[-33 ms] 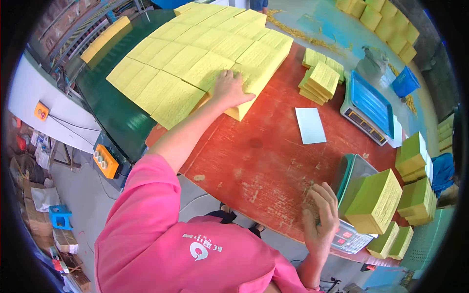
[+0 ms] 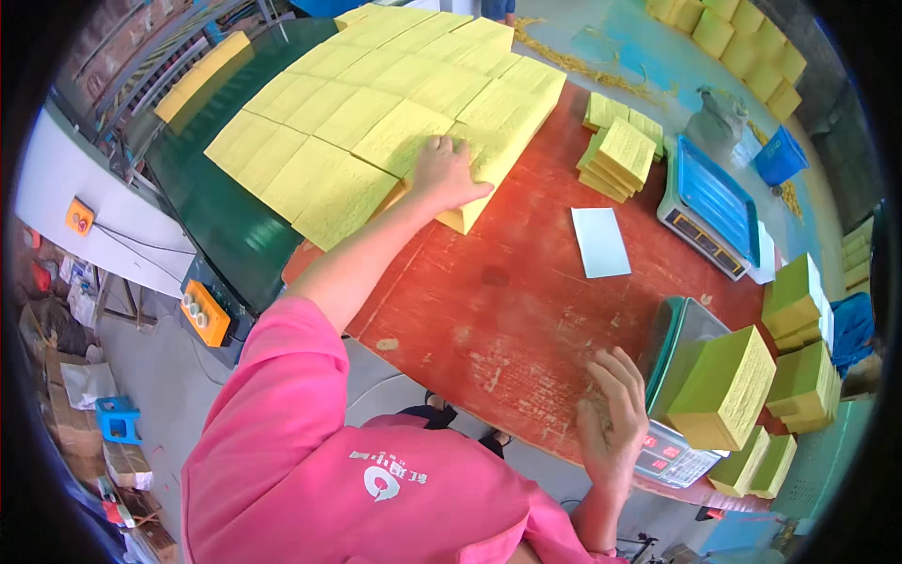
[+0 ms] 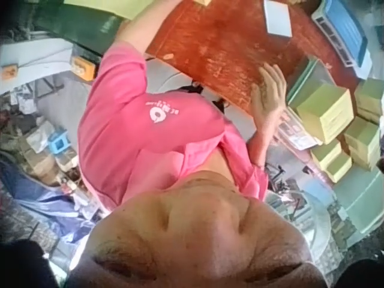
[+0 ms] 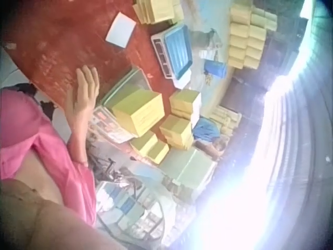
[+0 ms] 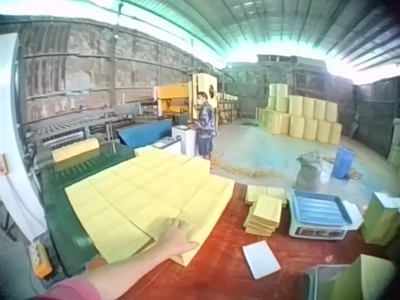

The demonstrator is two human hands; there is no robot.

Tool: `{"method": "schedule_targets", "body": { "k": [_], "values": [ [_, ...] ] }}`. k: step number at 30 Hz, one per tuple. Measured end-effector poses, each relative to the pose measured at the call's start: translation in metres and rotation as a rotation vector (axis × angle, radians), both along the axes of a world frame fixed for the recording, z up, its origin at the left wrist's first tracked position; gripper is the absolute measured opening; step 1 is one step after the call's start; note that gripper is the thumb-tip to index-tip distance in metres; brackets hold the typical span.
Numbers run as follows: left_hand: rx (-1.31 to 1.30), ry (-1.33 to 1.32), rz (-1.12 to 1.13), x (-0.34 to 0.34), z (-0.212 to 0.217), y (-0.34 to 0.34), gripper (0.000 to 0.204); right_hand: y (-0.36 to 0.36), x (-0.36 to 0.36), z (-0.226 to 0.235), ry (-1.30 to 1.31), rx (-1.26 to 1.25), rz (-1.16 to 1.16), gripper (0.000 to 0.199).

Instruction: The recorder is weighing stacks of yellow paper and organizing them on a table and conveyor belt.

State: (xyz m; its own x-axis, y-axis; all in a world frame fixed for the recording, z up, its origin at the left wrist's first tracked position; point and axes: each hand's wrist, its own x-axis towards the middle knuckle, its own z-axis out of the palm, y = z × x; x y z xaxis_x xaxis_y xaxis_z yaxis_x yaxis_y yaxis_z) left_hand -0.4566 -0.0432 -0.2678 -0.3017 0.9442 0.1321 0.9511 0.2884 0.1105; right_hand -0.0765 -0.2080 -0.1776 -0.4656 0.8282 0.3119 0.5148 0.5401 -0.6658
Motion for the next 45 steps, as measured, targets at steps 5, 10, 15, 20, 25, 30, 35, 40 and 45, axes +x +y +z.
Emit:
{"method": "schedule_targets", "body": {
  "k": [5,10,15,20,25,30,35,40,45],
  "values": [
    [0.075,0.11,-0.044,-0.006,-0.014,-0.003,0.086,0.021,-0.055,-0.005,0.021,-0.008,0.141,0.041],
    [0.066,0.155,-0.032,-0.001,-0.015,-0.001,0.088,0.022,-0.091,-0.011,0.025,-0.021,0.196,0.04],
    [-0.094,-0.075,-0.027,-0.004,0.005,-0.008,0.087,0.02,-0.105,-0.018,0.046,-0.07,0.225,0.04],
    [0.096,-0.078,-0.162,0.011,-0.01,-0.029,0.082,0.026,-0.111,-0.017,0.05,-0.069,0.247,0.04],
    [0.249,-0.307,-0.704,0.08,-0.011,-0.114,0.072,0.046,-0.114,-0.013,0.03,0.058,0.19,0.042],
    [0.1,-0.337,-1.253,0.091,0.018,-0.176,0.068,0.067,-0.089,-0.035,-0.09,-0.005,0.189,0.042],
    [0.26,-0.572,-0.861,0.071,0.029,-0.222,0.059,0.057,-0.056,-0.065,-0.188,-0.41,0.318,0.047],
    [0.211,-1.403,0.365,0.094,-0.044,-0.322,0.056,0.039,-0.048,-0.073,-0.192,-0.368,0.396,0.048],
    [0.111,-2.255,0.725,0.163,-0.091,-0.349,0.076,0.02,-0.039,-0.082,-0.148,-0.416,0.443,0.048]
  ]
}}
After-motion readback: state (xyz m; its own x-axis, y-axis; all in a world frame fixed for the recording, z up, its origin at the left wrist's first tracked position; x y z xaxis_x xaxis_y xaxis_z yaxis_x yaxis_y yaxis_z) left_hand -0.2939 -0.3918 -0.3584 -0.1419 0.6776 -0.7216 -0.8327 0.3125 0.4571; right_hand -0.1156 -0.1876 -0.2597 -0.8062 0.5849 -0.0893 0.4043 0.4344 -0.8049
